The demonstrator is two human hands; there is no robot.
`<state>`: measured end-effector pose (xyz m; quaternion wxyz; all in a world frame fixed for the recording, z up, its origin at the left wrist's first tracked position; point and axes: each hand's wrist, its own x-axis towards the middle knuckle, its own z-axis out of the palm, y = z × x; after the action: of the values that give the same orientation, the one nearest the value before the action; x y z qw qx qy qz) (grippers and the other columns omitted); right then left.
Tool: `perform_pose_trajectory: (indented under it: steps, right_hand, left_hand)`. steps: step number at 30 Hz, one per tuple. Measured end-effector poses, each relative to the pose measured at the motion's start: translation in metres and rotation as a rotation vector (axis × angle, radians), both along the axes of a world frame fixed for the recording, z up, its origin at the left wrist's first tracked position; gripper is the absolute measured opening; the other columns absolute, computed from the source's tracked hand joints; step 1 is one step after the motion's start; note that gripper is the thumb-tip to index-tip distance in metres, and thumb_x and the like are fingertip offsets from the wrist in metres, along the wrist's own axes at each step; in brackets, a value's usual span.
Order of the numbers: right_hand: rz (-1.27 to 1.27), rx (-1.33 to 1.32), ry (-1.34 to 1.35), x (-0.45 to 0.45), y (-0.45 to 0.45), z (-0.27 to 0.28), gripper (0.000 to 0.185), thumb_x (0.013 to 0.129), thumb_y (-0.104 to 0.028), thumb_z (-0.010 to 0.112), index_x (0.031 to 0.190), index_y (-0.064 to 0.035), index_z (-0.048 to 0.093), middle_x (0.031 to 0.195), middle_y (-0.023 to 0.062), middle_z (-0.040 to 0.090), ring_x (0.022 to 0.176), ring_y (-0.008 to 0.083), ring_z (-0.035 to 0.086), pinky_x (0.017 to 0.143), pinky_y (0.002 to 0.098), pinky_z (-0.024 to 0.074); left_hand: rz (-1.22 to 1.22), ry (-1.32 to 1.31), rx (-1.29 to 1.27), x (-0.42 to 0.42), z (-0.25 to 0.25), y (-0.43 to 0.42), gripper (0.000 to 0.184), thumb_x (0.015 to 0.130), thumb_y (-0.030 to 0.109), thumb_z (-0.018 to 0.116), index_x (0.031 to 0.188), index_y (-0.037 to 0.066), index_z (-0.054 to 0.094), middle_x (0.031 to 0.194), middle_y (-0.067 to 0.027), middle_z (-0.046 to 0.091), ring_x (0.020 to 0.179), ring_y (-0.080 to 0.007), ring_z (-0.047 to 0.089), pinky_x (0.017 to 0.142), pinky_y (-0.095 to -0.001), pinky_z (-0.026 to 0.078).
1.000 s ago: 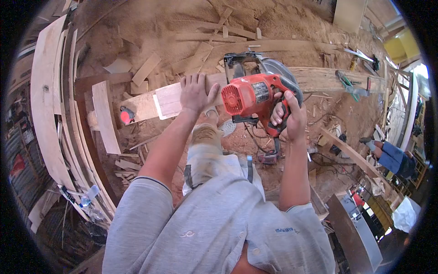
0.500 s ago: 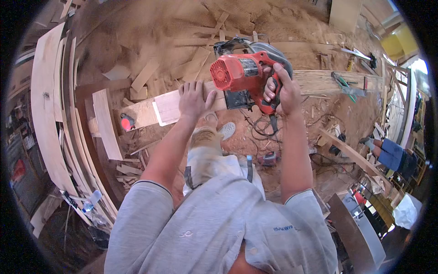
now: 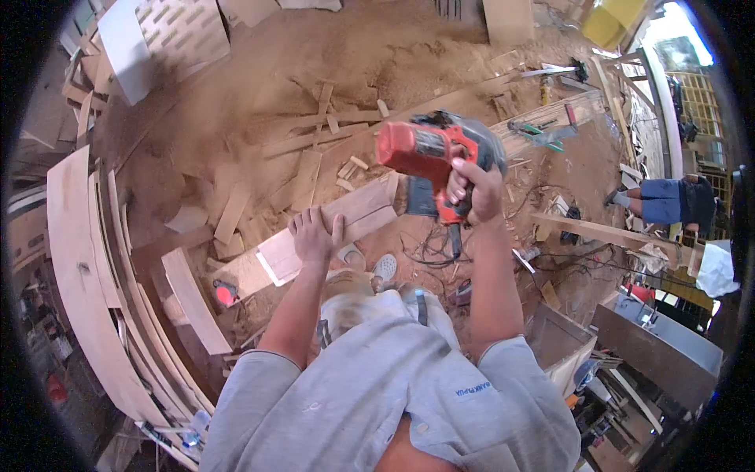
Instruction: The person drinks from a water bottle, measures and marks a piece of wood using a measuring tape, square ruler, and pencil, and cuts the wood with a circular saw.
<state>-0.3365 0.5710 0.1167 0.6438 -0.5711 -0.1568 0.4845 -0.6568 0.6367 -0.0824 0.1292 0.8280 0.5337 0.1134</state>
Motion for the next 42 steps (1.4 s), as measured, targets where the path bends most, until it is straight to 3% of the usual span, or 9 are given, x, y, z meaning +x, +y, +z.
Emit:
perform_pose_trajectory:
  steps: [8, 17, 24, 28, 31, 35, 37, 39, 42]
  right_hand:
    - [0.028, -0.711, -1.475, 0.069, -0.024, -0.067, 0.049, 0.085, -0.021, 0.076, 0.126, 0.0047, 0.066, 0.102, 0.0288, 0.076, 0.096, 0.0459, 0.075, 0.089, 0.0529, 0.0593]
    - [0.363, -0.621, -1.586, 0.072, -0.058, -0.084, 0.061, 0.083, -0.02, 0.081, 0.137, -0.0042, 0.058, 0.131, 0.0311, 0.066, 0.123, 0.0489, 0.064, 0.106, 0.0618, 0.0474]
    - [0.542, -0.537, -1.324, 0.101, -0.083, -0.117, 0.054, 0.112, -0.042, 0.038, 0.152, -0.0079, 0.053, 0.162, 0.0207, 0.05, 0.15, 0.0439, 0.044, 0.127, 0.0569, 0.029]
    - [0.705, -0.51, -1.458, 0.124, -0.093, -0.126, 0.056, 0.111, -0.042, 0.041, 0.156, -0.01, 0.05, 0.166, 0.0189, 0.046, 0.155, 0.0411, 0.04, 0.13, 0.0574, 0.0257]
    - [0.768, -0.661, -1.07, 0.122, -0.089, -0.084, 0.058, 0.111, -0.042, 0.042, 0.161, -0.0121, 0.046, 0.171, 0.0168, 0.04, 0.159, 0.04, 0.034, 0.132, 0.0578, 0.0218]
    - [0.708, -0.508, -1.575, 0.129, -0.105, -0.189, 0.081, 0.086, -0.029, 0.067, 0.161, -0.0075, 0.044, 0.166, 0.0295, 0.041, 0.156, 0.0473, 0.036, 0.128, 0.0609, 0.0287]
    - [0.9, -0.695, -1.419, 0.108, -0.096, -0.091, 0.098, 0.08, -0.029, 0.075, 0.166, -0.0058, 0.035, 0.17, 0.028, 0.035, 0.159, 0.0459, 0.032, 0.131, 0.0582, 0.0238]
    - [0.839, -0.632, -1.587, 0.127, -0.108, -0.173, 0.097, 0.084, -0.037, 0.077, 0.165, -0.0043, 0.035, 0.168, 0.0285, 0.038, 0.156, 0.0461, 0.036, 0.13, 0.058, 0.0252]
    - [0.741, -0.529, -1.59, 0.111, -0.122, -0.147, 0.096, 0.089, -0.045, 0.078, 0.163, -0.001, 0.036, 0.163, 0.0313, 0.042, 0.151, 0.048, 0.041, 0.127, 0.0581, 0.0295]
  left_hand:
    - [0.018, -0.029, -0.059, 0.0, 0.011, 0.0, 0.06, 0.096, 0.059, 0.064, 0.119, 0.004, 0.066, 0.115, -0.0189, 0.067, 0.117, -0.0375, 0.058, 0.111, -0.0517, 0.038]
    - [-0.03, -0.015, -0.026, 0.0, 0.009, -0.003, 0.088, 0.081, 0.069, 0.076, 0.136, 0.002, 0.06, 0.13, -0.0196, 0.064, 0.126, -0.038, 0.056, 0.116, -0.0518, 0.035]
    - [-0.266, 0.161, -0.137, -0.009, 0.028, 0.006, 0.135, 0.049, 0.07, 0.096, 0.153, 0.001, 0.044, 0.143, -0.0191, 0.059, 0.138, -0.0361, 0.053, 0.121, -0.0522, 0.034]
    - [-0.22, 0.308, -0.315, 0.008, 0.057, 0.006, 0.129, 0.051, 0.055, 0.1, 0.154, 0.002, 0.042, 0.144, -0.0208, 0.058, 0.14, -0.037, 0.053, 0.122, -0.0496, 0.038]
    - [-0.143, 0.202, -0.231, 0.011, 0.072, -0.01, 0.124, 0.053, 0.048, 0.099, 0.153, 0.002, 0.042, 0.144, -0.0215, 0.058, 0.137, -0.0353, 0.055, 0.121, -0.046, 0.041]
    - [0.03, -0.744, -0.509, 0.003, 0.114, -0.041, 0.115, 0.054, 0.036, 0.099, 0.15, 0.001, 0.046, 0.141, -0.016, 0.06, 0.137, -0.0268, 0.057, 0.122, -0.0434, 0.041]
    - [-0.013, -0.867, -0.661, -0.003, 0.164, -0.047, 0.113, 0.052, 0.032, 0.099, 0.149, 0.003, 0.048, 0.141, -0.0141, 0.061, 0.138, -0.0268, 0.057, 0.122, -0.0441, 0.04]
    - [-0.004, -1.02, -0.843, -0.006, 0.206, -0.06, 0.115, 0.05, 0.03, 0.098, 0.151, 0.003, 0.05, 0.143, -0.0127, 0.062, 0.139, -0.0272, 0.056, 0.123, -0.0445, 0.04]
    - [-0.193, -1.324, -0.866, -0.005, 0.226, -0.066, 0.122, 0.052, 0.033, 0.098, 0.157, 0.0, 0.045, 0.149, -0.0183, 0.06, 0.142, -0.034, 0.056, 0.124, -0.0483, 0.039]
